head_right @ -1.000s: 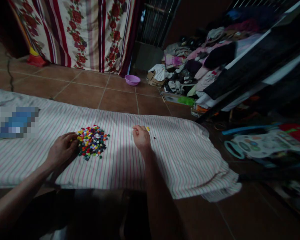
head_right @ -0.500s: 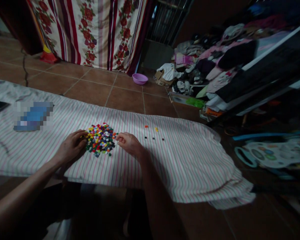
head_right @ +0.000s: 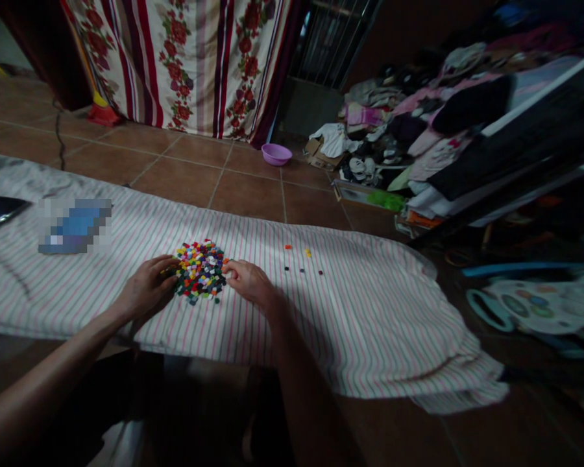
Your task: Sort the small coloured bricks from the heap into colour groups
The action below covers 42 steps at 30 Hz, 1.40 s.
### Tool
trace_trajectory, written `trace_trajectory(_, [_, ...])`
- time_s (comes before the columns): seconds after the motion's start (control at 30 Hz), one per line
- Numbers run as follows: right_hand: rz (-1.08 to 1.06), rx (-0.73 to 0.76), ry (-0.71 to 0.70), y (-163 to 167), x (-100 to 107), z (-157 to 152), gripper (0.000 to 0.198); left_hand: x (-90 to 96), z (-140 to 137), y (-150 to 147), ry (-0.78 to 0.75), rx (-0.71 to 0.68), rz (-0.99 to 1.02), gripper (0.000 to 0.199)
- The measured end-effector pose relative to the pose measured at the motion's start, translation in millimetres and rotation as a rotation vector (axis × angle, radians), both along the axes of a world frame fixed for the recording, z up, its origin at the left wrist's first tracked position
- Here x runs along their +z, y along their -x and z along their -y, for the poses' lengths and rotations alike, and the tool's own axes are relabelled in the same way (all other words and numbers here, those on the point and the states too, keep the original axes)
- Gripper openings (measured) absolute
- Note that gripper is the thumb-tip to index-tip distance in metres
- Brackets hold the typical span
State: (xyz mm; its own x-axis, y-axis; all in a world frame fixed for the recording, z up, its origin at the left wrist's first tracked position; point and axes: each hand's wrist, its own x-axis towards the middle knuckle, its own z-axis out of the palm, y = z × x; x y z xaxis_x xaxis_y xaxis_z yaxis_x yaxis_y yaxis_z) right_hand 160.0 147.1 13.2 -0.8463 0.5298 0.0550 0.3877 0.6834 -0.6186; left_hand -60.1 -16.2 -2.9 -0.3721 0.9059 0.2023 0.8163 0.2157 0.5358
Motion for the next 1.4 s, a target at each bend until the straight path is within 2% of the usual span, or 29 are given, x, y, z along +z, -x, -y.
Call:
trace_trajectory(0.17, [-0.048,0.036,-0.035,8,2,5,0.023,1.7,-4,-6,-0.02,0.017,0.001,0.036])
trace_trajectory(0.4, [-0.16,0.043,-0.151,24,-9,17,0.021,3.1,-7,-10,-0.072,-0.009,0.031,0.033])
trace_trajectory(0.57, [-0.16,0.044,-0.206,34,-9,21,0.021,0.2,-10,-12,-0.113,-0.041,0.045,0.036])
trace_trajectory(0.73, [-0.081,0.066,-0.26,42,-6,26,0.019,-1.2,-10,-12,-0.104,-0.033,0.08,0.038])
trace_trajectory(0.9, [0.084,0.045,-0.29,44,7,34,0.019,0.6,-9,-11,-0.085,-0.046,0.108,0.038])
trace_trajectory(1.1, [0.236,0.017,-0.315,48,17,46,0.027,0.6,-8,-9,-0.086,-0.053,0.124,0.037])
trace_trajectory(1.27, [0.239,0.003,-0.332,50,15,48,0.019,-5.1,-8,-8,-0.126,-0.041,0.108,0.037])
trace_trajectory(1.4, [0.226,0.005,-0.308,49,15,48,0.02,-8.7,-9,-8,-0.15,-0.033,0.095,0.035])
